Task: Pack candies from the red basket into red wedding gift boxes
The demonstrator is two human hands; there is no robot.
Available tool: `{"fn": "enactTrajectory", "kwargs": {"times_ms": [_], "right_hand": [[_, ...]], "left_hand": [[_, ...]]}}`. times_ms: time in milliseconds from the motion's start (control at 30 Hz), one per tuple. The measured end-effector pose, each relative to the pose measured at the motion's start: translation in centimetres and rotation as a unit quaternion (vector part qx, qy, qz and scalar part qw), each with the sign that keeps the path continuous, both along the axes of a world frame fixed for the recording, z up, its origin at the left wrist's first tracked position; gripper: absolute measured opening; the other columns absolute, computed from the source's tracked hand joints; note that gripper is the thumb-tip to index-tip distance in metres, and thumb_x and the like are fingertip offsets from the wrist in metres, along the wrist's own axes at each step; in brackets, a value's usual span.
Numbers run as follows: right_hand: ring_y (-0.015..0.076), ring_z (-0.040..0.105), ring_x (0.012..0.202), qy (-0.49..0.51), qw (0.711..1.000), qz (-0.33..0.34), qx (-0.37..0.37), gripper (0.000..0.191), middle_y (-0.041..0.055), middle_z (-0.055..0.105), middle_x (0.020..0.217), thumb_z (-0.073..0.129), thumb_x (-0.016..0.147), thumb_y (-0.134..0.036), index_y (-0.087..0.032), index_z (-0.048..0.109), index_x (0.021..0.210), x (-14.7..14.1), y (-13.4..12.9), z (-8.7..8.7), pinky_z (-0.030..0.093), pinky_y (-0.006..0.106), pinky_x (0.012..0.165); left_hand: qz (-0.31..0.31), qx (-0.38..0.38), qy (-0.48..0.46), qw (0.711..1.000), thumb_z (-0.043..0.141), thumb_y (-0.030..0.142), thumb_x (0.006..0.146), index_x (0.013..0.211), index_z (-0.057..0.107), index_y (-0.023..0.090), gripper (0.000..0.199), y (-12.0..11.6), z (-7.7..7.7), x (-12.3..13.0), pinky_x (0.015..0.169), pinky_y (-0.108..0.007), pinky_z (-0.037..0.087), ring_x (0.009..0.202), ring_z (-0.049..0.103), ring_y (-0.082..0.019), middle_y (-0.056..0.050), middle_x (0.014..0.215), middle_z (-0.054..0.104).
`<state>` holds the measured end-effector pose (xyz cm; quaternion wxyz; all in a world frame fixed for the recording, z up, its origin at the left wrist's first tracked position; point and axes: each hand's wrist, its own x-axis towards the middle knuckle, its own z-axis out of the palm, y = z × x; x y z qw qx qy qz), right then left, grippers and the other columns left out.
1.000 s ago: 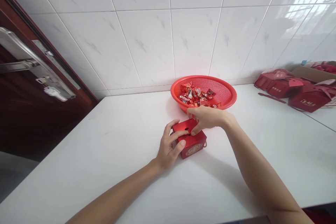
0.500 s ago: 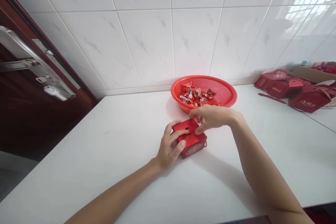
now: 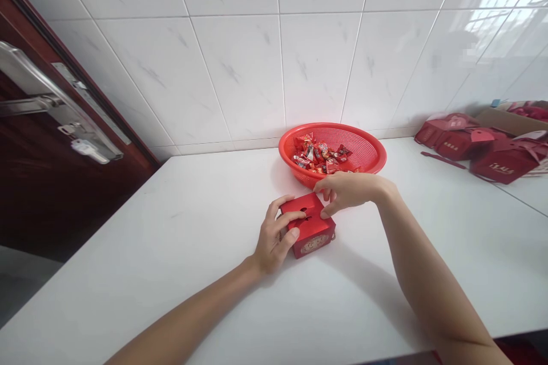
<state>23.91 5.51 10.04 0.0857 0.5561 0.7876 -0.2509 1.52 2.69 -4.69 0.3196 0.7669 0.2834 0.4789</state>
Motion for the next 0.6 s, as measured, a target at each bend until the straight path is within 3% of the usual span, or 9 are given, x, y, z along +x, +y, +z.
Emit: {"fn": "enactTrajectory", "kwargs": {"times_ms": [300,600], "right_hand": [[0.0273,0.066,0.108,0.056,0.997,0.022,-0.058,0.041,0.0038,0.072,0.117,0.076,0.073,-0.053,-0.023,0.069,0.101,0.6,1.5,-1.2,0.047,0.032,0.078],[0.0222,0.068,0.085,0.108,0.986,0.024,-0.123,0.047,0.0084,0.075,0.103,0.075,0.072,-0.061,-0.019,0.074,0.095,0.9,2.1,-1.3,0.050,0.030,0.072]], "left_hand": [[0.014,0.044,-0.006,0.999,0.044,0.025,0.093,0.110,0.071,0.022,0.032,0.3,0.2,-0.3,0.098,-0.043,0.052,0.126,0.054,-0.029,-0.011,0.138,0.048],[0.018,0.046,-0.002,0.999,0.043,0.023,0.092,0.109,0.071,0.022,0.032,0.4,0.2,-0.4,0.095,-0.041,0.054,0.124,0.055,-0.028,-0.010,0.138,0.049]]}}
